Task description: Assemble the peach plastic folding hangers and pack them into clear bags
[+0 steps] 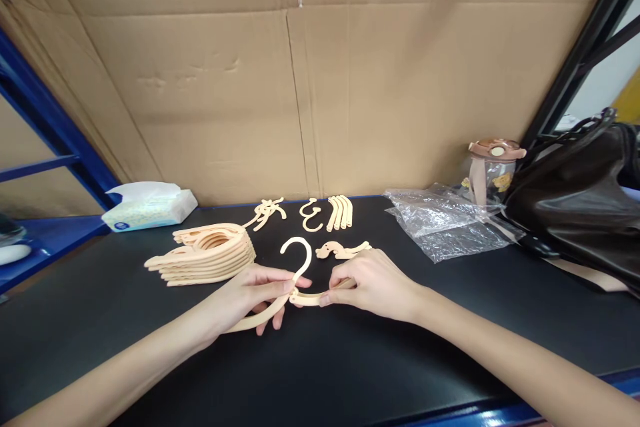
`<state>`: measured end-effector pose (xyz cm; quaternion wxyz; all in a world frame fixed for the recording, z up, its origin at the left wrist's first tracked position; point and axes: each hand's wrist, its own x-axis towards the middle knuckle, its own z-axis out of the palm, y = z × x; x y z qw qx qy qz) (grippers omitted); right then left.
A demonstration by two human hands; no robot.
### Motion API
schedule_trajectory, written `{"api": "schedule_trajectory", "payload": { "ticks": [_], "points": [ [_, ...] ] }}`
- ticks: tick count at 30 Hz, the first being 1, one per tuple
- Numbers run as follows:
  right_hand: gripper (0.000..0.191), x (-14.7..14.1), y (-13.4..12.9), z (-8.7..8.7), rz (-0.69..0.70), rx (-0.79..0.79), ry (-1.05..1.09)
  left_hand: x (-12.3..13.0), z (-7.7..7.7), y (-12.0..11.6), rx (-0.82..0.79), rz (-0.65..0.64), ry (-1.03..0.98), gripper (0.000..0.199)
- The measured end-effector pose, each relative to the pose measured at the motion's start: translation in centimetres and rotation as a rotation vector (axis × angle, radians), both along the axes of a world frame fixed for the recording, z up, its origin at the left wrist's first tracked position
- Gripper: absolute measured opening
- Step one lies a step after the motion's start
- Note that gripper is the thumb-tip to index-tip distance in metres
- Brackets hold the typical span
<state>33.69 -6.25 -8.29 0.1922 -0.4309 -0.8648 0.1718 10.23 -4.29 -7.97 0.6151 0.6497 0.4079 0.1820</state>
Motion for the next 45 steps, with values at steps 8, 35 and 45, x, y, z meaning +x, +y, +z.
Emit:
{"api": "schedule_trajectory", "payload": {
  "ticks": [8, 35, 45],
  "points": [
    [0.038, 0.03, -0.1, 0.14, 0.018, 0.049, -0.015, 0.14, 0.77, -0.26, 0.006, -0.021, 0.04, 0.05],
    [0.045, -0.56, -0.63, 0.8, -0.033, -0.171, 0.002, 0.44, 0.49, -0.79, 0.007, -0.033, 0.069, 0.043],
    [0.044, -0.5, -0.49, 0.78, -0.011, -0.183, -0.007, 0.45, -0.03, -0.59, -0.035, -0.051, 0.072, 0.041]
  ]
}}
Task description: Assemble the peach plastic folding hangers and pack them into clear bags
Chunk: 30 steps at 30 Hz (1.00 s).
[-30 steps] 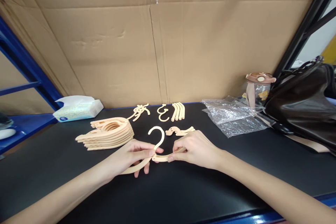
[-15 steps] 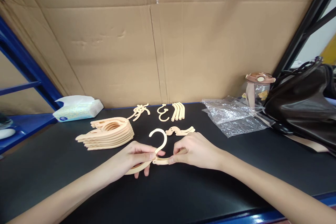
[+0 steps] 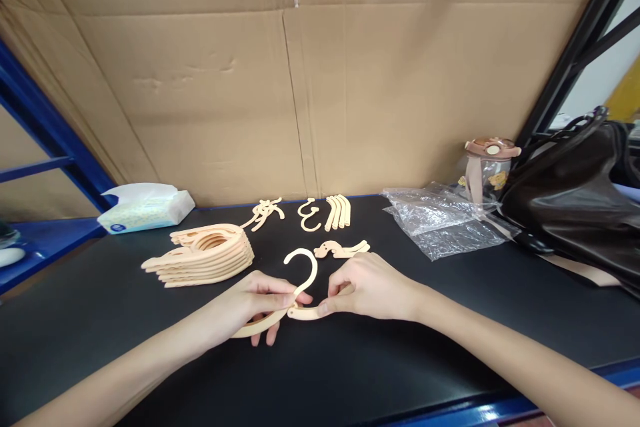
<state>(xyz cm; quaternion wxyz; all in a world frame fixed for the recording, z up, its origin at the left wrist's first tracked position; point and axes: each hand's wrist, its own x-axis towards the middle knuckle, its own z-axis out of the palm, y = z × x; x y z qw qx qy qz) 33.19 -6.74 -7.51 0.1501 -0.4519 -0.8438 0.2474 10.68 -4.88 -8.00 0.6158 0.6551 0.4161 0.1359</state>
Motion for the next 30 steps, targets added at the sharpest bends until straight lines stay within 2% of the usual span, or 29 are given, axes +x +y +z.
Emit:
{"api": "schedule_trajectory", "payload": {
  "ticks": [11, 20, 27, 30],
  "points": [
    [0.046, -0.03, 0.06, -0.05, 0.001, -0.033, 0.021, -0.41, -0.52, 0.36, -0.038, -0.034, -0.012, 0.038],
    [0.046, 0.05, 0.12, -0.27, 0.004, -0.062, 0.02, -0.12, -0.04, 0.08, -0.061, -0.017, 0.035, 0.039],
    [0.043, 0.12, 0.29, -0.29, -0.008, -0.105, 0.058, -0.12, -0.31, -0.07, -0.013, -0.053, 0.041, 0.037],
    [0.04, 0.12, 0.38, -0.12, -0.004, -0.092, 0.061, -0.13, -0.21, -0.29, 0.09, -0.068, 0.085, 0.038]
  ]
}}
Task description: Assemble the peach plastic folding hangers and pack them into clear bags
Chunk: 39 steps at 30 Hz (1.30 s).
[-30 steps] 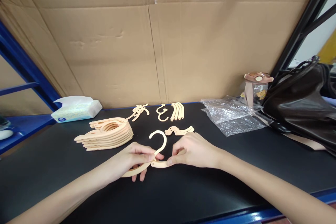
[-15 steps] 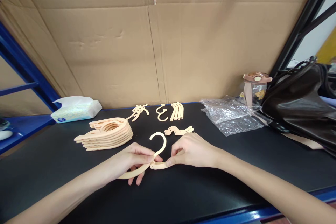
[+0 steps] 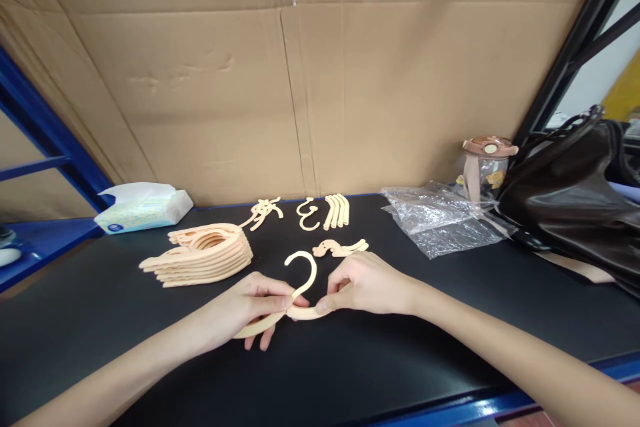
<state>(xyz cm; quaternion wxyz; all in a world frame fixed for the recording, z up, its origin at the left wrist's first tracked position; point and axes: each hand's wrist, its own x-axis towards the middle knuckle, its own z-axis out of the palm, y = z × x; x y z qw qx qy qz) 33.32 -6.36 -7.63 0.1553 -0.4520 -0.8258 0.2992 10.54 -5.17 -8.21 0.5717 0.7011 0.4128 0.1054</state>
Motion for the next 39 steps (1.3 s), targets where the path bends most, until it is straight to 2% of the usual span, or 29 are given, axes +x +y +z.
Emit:
{"api": "schedule_trajectory", "payload": {
  "ticks": [5, 7, 11, 14, 17, 20, 25, 30, 36, 39],
  "points": [
    [0.036, 0.3, 0.2, 0.3, -0.007, -0.033, -0.015, 0.1, 0.9, -1.0, 0.509, -0.058, 0.213, 0.038],
    [0.036, 0.5, 0.3, 0.3, -0.006, -0.028, -0.03, 0.2, 1.2, -1.3, 0.635, -0.095, 0.265, 0.035],
    [0.035, 0.8, 0.5, 0.0, 0.028, 0.096, -0.047, 0.2, 1.1, -1.2, 0.67, -0.139, 0.316, 0.021],
    [0.032, 0.7, 0.5, 0.0, 0.045, 0.337, -0.05, 0.1, 0.7, -1.0, 0.672, -0.14, 0.295, 0.017],
    [0.022, 0.8, 0.3, 0.3, -0.007, 0.609, -0.005, 0.2, 0.5, -1.0, 0.689, -0.119, 0.296, 0.019],
    [0.016, 1.0, 0.1, 0.8, -0.087, 0.743, 0.059, 0.3, 0.5, -0.9, 0.722, -0.089, 0.328, 0.024],
    [0.018, 1.1, -0.4, 0.9, -0.024, 0.638, 0.056, 0.4, 0.8, -0.9, 0.762, -0.031, 0.365, 0.028],
    [0.025, 0.5, -0.5, 0.7, 0.106, 0.547, -0.043, 0.5, 0.9, -1.3, 0.808, -0.05, 0.352, 0.027],
    [0.026, 0.4, -0.7, 1.1, 0.094, 0.531, -0.093, 0.4, 0.5, -1.1, 0.881, -0.14, 0.347, 0.024],
    [0.025, 0.3, -0.7, 1.1, 0.062, 0.538, -0.093, 0.2, 0.4, -1.1, 0.917, -0.206, 0.339, 0.013]
  ]
}}
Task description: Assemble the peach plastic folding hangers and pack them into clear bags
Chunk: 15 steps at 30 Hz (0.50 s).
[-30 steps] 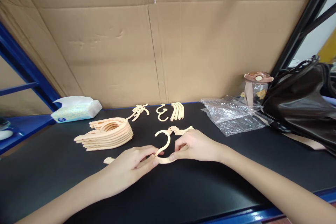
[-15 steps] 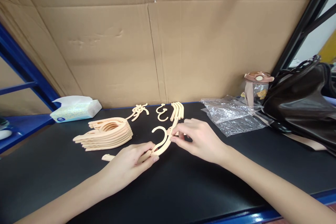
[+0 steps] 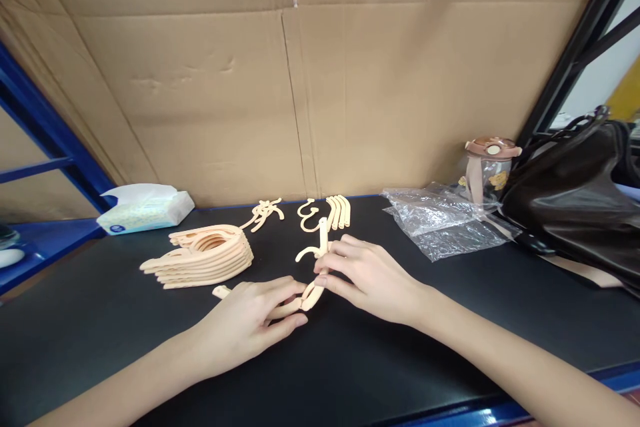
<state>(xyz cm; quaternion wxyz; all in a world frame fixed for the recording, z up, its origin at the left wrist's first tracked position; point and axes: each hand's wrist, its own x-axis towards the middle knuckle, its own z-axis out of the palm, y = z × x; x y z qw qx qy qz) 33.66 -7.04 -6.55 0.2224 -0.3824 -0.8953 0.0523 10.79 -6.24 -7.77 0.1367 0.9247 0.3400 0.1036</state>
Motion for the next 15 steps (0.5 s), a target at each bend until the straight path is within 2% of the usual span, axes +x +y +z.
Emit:
{"api": "schedule_trajectory", "payload": {
  "ticks": [7, 15],
  "points": [
    [0.017, 0.5, 0.82, -0.56, -0.157, 0.007, -0.005, -0.45, 0.33, -0.08, 0.042, -0.093, 0.008, 0.026],
    [0.011, 0.71, 0.91, -0.93, -0.129, -0.003, -0.03, -0.39, 0.84, -0.14, 0.047, -0.109, 0.015, 0.023]
  ]
}}
